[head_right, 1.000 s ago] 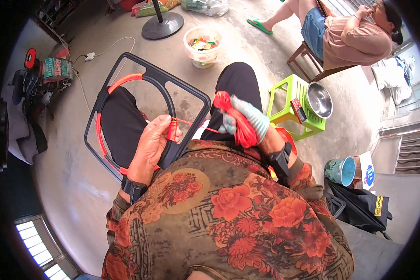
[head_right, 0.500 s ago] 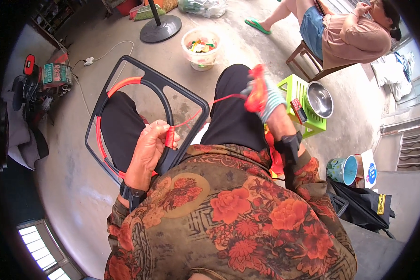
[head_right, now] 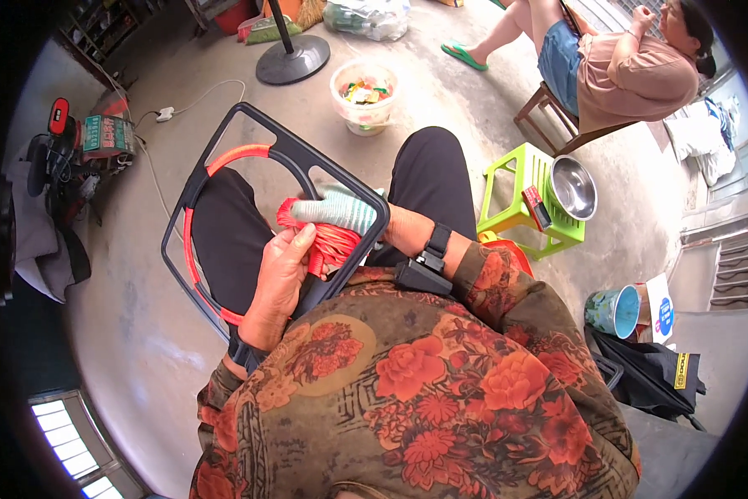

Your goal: Wrapping a circular plastic frame with red plastic ribbon.

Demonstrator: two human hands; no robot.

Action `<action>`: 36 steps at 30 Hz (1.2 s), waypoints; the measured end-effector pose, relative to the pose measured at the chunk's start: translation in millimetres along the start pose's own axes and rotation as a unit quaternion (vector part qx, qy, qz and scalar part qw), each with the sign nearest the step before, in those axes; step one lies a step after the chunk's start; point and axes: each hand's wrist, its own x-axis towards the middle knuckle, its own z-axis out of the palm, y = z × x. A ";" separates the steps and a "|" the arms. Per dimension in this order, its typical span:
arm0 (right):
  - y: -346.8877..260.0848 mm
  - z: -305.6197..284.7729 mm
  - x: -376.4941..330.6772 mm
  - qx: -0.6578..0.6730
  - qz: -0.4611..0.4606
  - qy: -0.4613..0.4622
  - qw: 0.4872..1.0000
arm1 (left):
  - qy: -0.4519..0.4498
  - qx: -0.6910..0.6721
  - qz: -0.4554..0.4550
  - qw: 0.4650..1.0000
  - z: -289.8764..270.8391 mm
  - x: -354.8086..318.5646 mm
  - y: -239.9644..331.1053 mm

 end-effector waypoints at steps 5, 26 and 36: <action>29.9 2.8 -5.7 0.459 0.064 -0.222 0.858 | 0.018 -0.072 -0.044 0.996 3.2 1.7 4.0; 42.6 -140.2 -212.8 0.437 -0.223 0.207 0.846 | -0.007 -0.135 -0.107 0.985 -12.0 5.0 -3.5; 48.0 -162.3 -202.8 0.316 -0.245 0.427 0.811 | 0.006 -0.071 -0.051 0.996 -3.6 3.2 -1.8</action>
